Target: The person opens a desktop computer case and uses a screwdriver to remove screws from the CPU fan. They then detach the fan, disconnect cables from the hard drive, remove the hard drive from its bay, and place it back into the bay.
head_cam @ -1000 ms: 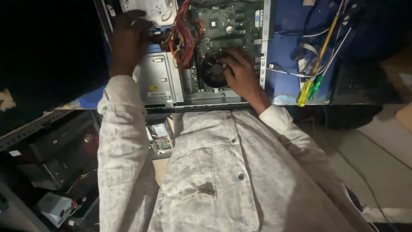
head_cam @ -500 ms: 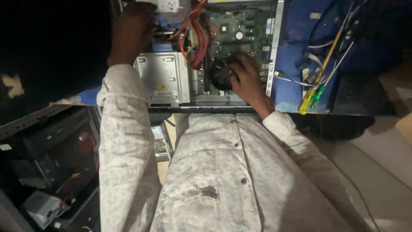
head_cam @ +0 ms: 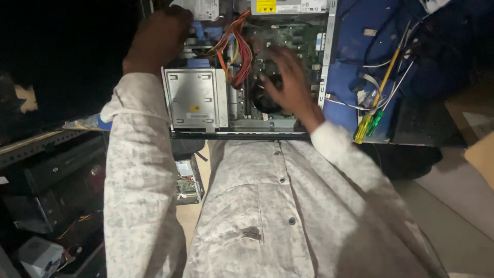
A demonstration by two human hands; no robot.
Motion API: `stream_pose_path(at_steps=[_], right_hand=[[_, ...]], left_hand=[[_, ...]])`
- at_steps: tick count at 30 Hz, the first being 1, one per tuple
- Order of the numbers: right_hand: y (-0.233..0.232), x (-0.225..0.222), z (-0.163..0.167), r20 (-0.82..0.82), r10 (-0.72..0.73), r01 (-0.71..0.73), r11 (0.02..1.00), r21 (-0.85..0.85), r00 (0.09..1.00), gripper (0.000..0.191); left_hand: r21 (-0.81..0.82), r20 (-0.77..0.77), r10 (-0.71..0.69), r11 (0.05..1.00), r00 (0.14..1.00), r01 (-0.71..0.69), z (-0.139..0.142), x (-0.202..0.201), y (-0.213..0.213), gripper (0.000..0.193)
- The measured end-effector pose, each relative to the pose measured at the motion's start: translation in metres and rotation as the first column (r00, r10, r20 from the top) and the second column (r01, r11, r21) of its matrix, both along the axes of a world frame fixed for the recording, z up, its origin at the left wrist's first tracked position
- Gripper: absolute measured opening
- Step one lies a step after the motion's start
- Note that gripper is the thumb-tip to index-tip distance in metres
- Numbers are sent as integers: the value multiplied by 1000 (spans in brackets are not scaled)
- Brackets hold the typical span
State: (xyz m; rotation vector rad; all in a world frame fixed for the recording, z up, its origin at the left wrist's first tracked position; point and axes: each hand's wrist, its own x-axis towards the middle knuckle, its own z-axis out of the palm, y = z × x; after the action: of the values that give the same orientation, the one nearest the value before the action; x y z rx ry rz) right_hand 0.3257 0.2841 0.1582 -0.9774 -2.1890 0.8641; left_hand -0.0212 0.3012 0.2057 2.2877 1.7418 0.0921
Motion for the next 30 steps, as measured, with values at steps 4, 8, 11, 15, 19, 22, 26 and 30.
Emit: stream_pose_path(at_steps=[4,8,11,15,19,22,26,30], right_hand=[[67,-57,0,106,216,-214,976,-26,971,56],[91,-90,5,229,251,-304,923,236,940,69],[90,-92,10,467,413,-346,910,-226,782,33],[74,-72,7,329,375,-446,878,174,867,35],[61,-56,0,252,319,-363,918,157,914,26],[60,-62,7,145,50,4,938,-347,988,38],[52,-69,33,-377,-424,-334,173,-926,824,54],[15,-78,44,-321,-413,-215,283,-935,852,53]], left_hand=[[97,108,18,995,994,-29,-1,-2,-9,15],[41,10,4,999,1000,-4,-11,-2,-10,20],[69,73,22,997,997,-27,-11,-2,-12,17],[13,58,38,999,998,-39,-7,-3,-6,16],[-244,191,246,949,950,-197,28,-12,-1,18],[-130,240,191,978,952,-164,67,-8,-10,25],[-150,234,217,971,948,-185,110,25,-44,31],[162,232,79,980,969,-119,113,60,-113,38]])
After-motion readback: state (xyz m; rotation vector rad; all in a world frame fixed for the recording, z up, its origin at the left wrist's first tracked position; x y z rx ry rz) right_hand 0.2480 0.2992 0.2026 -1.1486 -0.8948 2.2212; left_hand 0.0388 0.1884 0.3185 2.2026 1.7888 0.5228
